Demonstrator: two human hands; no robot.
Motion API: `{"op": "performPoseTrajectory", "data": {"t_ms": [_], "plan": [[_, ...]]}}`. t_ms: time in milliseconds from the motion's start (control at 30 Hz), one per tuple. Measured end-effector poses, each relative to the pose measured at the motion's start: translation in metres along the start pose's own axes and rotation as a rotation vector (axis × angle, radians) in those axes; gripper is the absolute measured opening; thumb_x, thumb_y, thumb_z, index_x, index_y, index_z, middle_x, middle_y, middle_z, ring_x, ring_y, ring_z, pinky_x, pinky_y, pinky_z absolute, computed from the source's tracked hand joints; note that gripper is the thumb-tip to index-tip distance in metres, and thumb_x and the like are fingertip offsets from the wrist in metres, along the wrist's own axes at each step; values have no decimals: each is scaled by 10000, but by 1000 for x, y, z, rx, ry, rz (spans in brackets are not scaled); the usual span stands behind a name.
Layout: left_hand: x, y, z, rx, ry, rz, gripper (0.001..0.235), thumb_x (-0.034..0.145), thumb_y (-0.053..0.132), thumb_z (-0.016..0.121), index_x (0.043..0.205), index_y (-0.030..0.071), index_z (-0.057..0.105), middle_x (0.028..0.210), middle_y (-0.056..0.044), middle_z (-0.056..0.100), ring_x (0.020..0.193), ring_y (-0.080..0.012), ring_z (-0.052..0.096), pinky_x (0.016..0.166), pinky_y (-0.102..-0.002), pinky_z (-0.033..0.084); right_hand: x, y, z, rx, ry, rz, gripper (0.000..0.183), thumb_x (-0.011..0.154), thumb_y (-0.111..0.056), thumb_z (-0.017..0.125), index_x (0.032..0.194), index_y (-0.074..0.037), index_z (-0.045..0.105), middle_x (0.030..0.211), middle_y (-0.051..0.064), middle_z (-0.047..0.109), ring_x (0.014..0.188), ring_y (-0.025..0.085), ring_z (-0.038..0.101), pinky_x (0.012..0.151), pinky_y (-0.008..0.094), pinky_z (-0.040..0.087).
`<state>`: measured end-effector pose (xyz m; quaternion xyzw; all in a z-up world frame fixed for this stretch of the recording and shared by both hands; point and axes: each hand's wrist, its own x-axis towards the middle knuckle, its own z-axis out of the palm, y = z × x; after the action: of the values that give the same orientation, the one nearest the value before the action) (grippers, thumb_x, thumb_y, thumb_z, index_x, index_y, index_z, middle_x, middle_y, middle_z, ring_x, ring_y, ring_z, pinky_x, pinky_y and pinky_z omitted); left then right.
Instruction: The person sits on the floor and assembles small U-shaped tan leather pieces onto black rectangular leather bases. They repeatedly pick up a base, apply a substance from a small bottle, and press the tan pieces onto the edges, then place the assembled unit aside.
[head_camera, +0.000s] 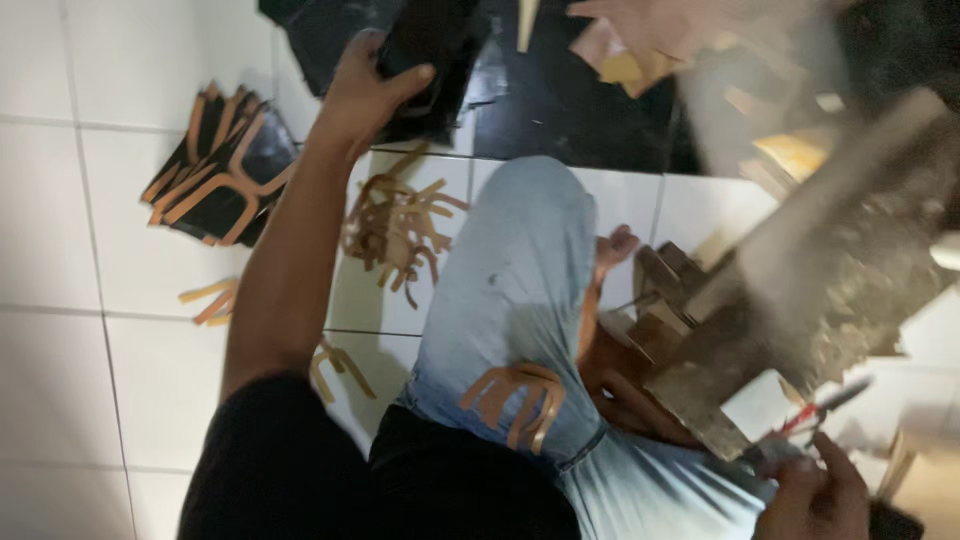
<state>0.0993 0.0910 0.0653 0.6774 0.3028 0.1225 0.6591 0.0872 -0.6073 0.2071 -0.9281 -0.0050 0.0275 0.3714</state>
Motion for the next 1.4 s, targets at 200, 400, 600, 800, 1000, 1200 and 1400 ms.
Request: {"op": "performPoseTrajectory", "data": {"t_ms": [200,400,600,800,1000,1200,1400], "plan": [[-160,85,81,160,-240,175,427,967,218,733,1295,31,534,961,42,538,857,-65,506,752,-257,442,-8,-92,38,171,-11,-232,542,1076,70,534,1532,50,241,1040,175,688,921,180,666,872,303,552],[-250,135,174,-9,-1091,-302,398,1030,76,690,1312,-10,422,839,-98,424,649,-135,381,581,-301,354,15,-130,38,449,-129,-291,758,947,95,587,1622,-42,270,1302,189,577,1204,251,612,910,378,541],[-261,151,236,-719,-1118,-482,687,974,-29,649,1553,68,292,1191,-142,693,1037,-142,686,916,-292,543,116,-145,-8,-233,133,-579,407,1003,26,720,1394,34,606,1484,295,450,1260,397,587,1049,485,543],[-251,148,244,-588,-916,-431,643,926,-27,676,1506,55,411,1309,-63,634,1186,-138,620,1027,-316,517,190,-149,-17,-374,137,-707,208,1093,-23,641,1278,21,728,1386,277,512,1311,423,515,1073,547,460],[-238,139,244,-590,-878,-470,524,991,8,654,1475,-14,455,1297,-102,650,1182,-165,635,1034,-341,536,217,-144,-13,-471,134,-678,203,1062,-103,604,1129,-34,784,1320,220,595,1235,431,492,984,570,377],[-229,141,246,-589,-929,-461,501,1019,38,622,1492,-10,464,1326,-90,641,1214,-154,612,1053,-328,505,229,-146,-14,-604,145,-781,182,997,-90,630,1045,-61,803,1219,186,631,1180,377,523,956,532,388],[-223,148,249,-635,-849,-535,630,973,4,591,1547,54,339,1376,-86,585,1257,-162,575,1081,-345,471,228,-154,-25,-151,-8,-551,187,1082,-4,529,1062,17,714,1022,138,713,902,284,671,823,398,515]]}}
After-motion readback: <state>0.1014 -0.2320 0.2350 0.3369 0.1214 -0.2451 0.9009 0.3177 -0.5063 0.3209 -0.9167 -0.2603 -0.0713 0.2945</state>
